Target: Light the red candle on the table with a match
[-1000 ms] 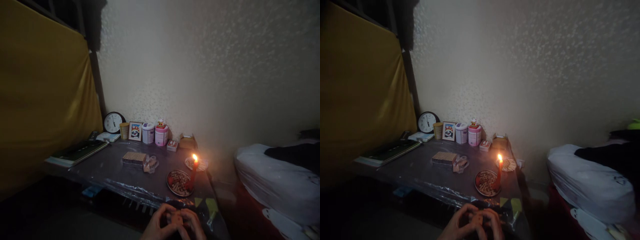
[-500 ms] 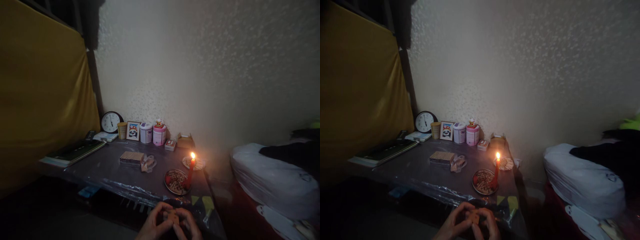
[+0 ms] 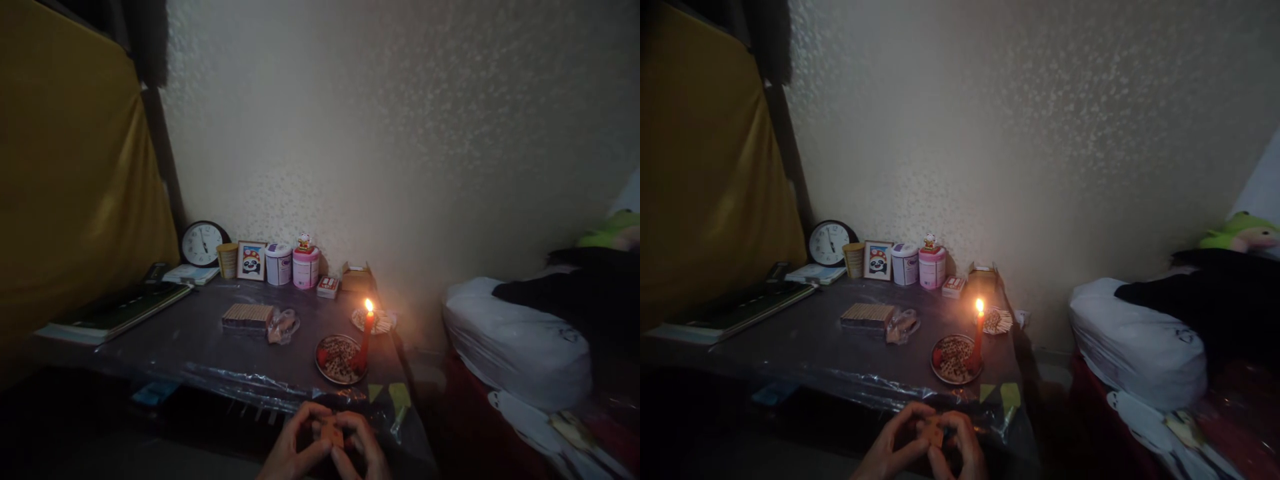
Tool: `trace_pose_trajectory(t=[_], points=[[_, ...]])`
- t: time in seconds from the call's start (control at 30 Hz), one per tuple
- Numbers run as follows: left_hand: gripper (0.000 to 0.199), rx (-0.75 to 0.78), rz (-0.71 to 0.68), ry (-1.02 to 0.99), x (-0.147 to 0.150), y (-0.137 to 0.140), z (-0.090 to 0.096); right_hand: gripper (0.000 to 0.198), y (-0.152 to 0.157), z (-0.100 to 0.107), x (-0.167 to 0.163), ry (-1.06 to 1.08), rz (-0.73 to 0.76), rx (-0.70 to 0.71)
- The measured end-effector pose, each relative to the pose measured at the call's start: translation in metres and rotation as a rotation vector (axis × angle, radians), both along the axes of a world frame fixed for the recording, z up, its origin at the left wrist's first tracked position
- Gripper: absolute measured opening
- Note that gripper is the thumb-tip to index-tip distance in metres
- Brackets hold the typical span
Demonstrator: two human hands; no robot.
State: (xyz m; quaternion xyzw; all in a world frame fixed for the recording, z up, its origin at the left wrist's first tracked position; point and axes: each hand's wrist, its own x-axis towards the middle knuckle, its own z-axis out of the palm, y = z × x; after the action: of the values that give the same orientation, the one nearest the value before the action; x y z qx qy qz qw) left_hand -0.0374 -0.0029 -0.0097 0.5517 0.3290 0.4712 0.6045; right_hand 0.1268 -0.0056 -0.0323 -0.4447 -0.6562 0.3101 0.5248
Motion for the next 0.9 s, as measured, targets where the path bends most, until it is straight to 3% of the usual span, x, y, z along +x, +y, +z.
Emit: trace_pose_trajectory(t=[0.57, 0.9], points=[[0.042, -0.052, -0.009, -0.031, 0.002, 0.001, -0.004, 0.023, -0.004, 0.012, 0.0, -0.034, 0.057, 0.003], [0.043, -0.039, 0.005, -0.02, 0.001, -0.001, 0.0, 0.034, -0.005, 0.008, -0.005, -0.024, 0.041, -0.073]])
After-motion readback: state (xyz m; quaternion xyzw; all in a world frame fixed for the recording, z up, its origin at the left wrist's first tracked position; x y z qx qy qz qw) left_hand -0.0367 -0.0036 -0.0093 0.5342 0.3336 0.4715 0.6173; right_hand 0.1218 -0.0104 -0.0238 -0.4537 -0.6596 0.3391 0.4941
